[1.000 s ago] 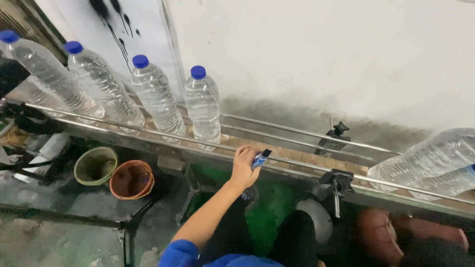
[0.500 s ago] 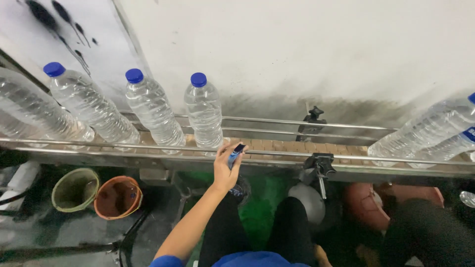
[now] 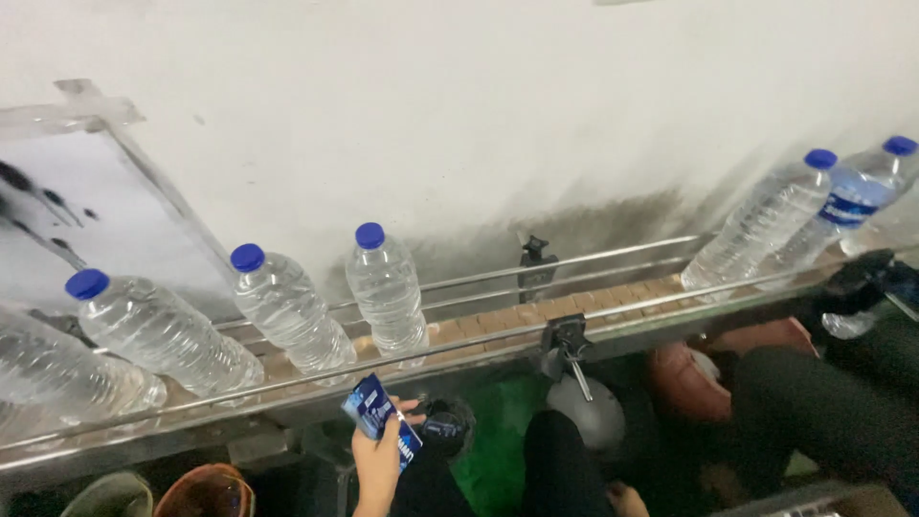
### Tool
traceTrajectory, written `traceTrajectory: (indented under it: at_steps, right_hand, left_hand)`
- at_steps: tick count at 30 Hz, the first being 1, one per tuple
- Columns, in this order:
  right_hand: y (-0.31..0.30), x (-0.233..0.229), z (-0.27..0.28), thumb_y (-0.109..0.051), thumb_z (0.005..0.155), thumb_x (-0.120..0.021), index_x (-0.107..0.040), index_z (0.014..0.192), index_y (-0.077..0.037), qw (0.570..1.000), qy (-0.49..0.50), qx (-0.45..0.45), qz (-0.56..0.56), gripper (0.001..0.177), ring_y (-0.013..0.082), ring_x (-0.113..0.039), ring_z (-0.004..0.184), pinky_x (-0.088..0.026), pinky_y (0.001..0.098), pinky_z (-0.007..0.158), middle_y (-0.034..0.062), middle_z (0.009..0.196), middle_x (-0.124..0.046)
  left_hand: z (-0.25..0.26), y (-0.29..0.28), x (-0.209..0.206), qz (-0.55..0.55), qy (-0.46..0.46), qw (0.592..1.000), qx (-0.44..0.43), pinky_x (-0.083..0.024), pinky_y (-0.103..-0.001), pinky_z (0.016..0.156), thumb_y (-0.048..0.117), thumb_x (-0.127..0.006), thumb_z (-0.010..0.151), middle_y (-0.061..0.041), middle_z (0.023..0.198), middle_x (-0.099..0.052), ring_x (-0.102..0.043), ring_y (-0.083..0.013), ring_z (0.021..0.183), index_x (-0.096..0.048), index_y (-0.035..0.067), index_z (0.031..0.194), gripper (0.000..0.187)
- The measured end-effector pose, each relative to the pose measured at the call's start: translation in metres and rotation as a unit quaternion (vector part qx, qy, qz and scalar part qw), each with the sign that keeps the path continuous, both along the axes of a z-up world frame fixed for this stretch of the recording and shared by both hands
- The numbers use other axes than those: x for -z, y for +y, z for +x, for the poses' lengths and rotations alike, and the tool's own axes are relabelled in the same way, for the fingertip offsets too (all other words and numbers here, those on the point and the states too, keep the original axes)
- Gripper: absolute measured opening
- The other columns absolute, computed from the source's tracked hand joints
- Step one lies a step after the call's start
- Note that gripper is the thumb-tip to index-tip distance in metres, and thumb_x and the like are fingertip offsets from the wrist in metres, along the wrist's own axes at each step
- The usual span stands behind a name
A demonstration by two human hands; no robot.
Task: Manually placing plastic label sleeves onto water bottles as they move along a conveyor belt in a production facility.
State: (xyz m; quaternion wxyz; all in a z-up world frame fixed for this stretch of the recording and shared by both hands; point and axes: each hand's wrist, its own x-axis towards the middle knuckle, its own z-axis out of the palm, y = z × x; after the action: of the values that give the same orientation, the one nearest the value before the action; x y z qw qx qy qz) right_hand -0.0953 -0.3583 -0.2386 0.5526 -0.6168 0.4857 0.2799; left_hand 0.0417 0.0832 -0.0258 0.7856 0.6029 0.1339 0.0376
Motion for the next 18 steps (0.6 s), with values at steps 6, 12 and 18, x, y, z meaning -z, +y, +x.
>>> traceTrajectory:
  at_steps: [6,12,18]
  right_hand:
    - [0.028,-0.057,0.046,-0.01,0.103,-0.061,-0.066,0.136,-0.005,0.998,-0.022,0.057,-0.023,0.034,0.0304,-0.067,0.124,-0.052,0.0456,0.106,0.018,0.136,-0.068]
    - [0.081,-0.188,0.077,-0.038,0.095,-0.064,-0.069,0.127,-0.018,0.886,-0.197,-0.413,0.073,0.038,0.0128,-0.068,0.122,-0.054,0.0312,0.105,0.002,0.131,-0.07]
    - [0.173,-0.31,0.096,-0.037,0.09,-0.071,-0.065,0.122,-0.013,0.775,-0.465,-0.425,0.048,0.04,0.0152,-0.073,0.101,-0.059,0.0305,0.087,0.0044,0.113,-0.074]
  left_hand:
    - [-0.009,-0.01,-0.005,0.012,0.134,0.99,-0.033,-0.061,-0.041,0.076,0.009,-0.068,0.095,-0.022,0.112,-0.079,-0.078,-0.0378,0.074,-0.07,-0.011,0.113,0.027]
    - [-0.017,-0.02,-0.038,0.094,0.17,0.98,0.051,-0.062,-0.037,0.084,0.01,-0.088,0.076,-0.02,0.095,-0.083,-0.079,-0.0267,0.086,-0.081,-0.007,0.098,0.029]
    - [-0.026,-0.055,-0.037,0.101,0.132,0.962,0.217,-0.061,-0.034,0.083,0.025,-0.088,0.073,-0.009,0.092,-0.083,-0.077,-0.0179,0.087,-0.082,0.005,0.1,0.034]
